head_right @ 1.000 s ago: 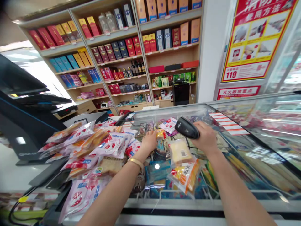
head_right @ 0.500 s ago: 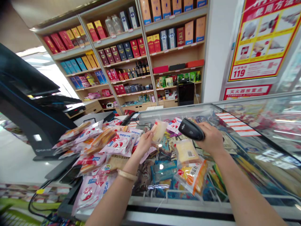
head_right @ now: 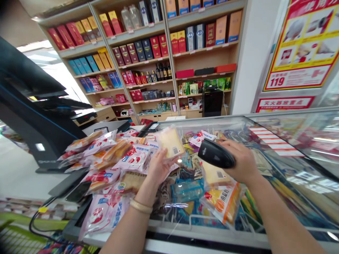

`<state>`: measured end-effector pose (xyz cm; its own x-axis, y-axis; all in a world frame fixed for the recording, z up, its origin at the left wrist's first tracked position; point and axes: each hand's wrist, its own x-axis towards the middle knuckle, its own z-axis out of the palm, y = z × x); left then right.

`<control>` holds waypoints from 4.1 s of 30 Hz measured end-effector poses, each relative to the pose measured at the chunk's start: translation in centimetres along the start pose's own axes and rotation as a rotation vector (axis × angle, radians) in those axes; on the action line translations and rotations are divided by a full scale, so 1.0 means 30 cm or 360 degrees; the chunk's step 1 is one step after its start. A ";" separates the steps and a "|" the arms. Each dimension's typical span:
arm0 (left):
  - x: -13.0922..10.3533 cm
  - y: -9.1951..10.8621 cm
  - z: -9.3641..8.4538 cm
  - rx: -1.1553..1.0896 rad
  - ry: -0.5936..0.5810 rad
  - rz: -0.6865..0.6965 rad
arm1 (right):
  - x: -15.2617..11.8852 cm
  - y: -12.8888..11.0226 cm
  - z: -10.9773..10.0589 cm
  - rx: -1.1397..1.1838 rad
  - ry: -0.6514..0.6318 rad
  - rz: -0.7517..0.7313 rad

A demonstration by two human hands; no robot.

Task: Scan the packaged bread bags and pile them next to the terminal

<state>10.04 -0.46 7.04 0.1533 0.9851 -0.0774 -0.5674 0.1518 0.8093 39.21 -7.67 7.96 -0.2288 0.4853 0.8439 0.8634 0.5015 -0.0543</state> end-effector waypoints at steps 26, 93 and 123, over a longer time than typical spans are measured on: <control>0.016 -0.025 -0.017 0.0348 -0.0003 0.0066 | 0.026 -0.075 0.014 -0.0012 -0.0319 -0.0165; -0.145 -0.215 0.273 0.2340 -0.0500 -0.0026 | -0.070 0.139 0.067 -0.0380 0.0081 0.0468; -0.001 -0.073 0.018 0.0318 0.0032 0.0316 | 0.007 -0.017 0.031 0.0060 -0.0251 0.0016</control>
<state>11.73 -0.88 5.59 0.0378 0.9957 0.0841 -0.4136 -0.0610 0.9084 38.30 -7.17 7.66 -0.2907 0.5954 0.7490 0.8494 0.5210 -0.0846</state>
